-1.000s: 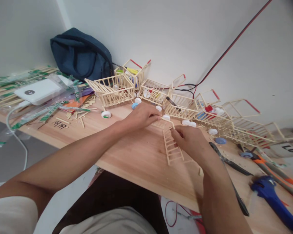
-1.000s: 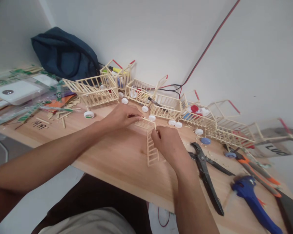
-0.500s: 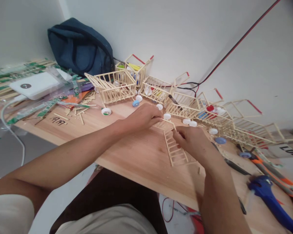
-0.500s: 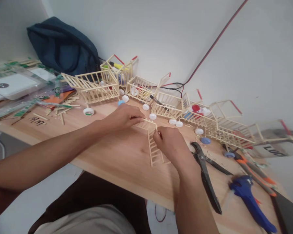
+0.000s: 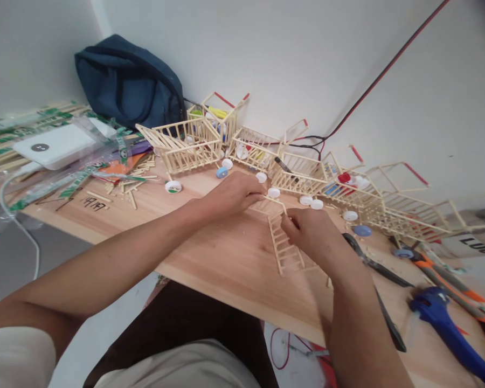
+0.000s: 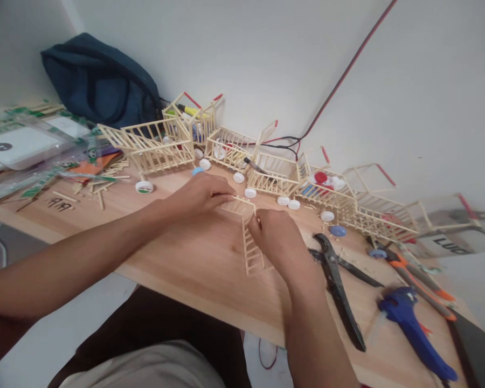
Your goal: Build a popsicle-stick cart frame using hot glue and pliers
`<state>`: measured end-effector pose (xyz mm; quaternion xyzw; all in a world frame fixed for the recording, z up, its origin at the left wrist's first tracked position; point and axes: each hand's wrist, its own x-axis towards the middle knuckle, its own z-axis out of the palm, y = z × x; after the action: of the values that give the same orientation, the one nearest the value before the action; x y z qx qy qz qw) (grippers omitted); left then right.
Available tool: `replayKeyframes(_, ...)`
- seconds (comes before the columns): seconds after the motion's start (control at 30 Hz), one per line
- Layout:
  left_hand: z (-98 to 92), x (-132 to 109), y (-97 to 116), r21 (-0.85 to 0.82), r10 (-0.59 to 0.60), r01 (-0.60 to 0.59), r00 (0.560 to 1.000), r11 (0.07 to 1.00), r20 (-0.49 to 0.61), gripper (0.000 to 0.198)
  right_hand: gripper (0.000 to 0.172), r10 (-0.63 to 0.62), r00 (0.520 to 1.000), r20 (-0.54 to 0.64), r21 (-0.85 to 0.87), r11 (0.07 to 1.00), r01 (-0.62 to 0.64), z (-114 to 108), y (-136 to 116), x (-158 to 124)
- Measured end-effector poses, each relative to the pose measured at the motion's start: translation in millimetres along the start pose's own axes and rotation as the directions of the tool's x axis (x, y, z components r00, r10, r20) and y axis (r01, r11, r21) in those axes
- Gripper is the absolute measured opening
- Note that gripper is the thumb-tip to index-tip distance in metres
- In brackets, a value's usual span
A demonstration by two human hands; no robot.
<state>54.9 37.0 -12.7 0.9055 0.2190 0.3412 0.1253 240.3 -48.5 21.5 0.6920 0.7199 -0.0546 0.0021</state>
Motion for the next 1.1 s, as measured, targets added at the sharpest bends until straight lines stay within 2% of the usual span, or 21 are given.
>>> replayKeyframes(0.53, 1.6, -2.5, -4.5, 0.053, 0.001, 0.000, 1.000, 0.999, -0.001, 0.021, 0.031, -0.023, 0.997, -0.079, -0.012, 1.000, 0.022, 5.7, 2.3, 1.2)
replayKeyframes(1.1, 2.2, -1.7, -6.6, 0.050, -0.015, 0.014, 1.000, 0.999, 0.012, 0.020, 0.035, -0.009, 0.997, -0.081, -0.039, 0.999, 0.006, 3.7, -4.9, -1.4)
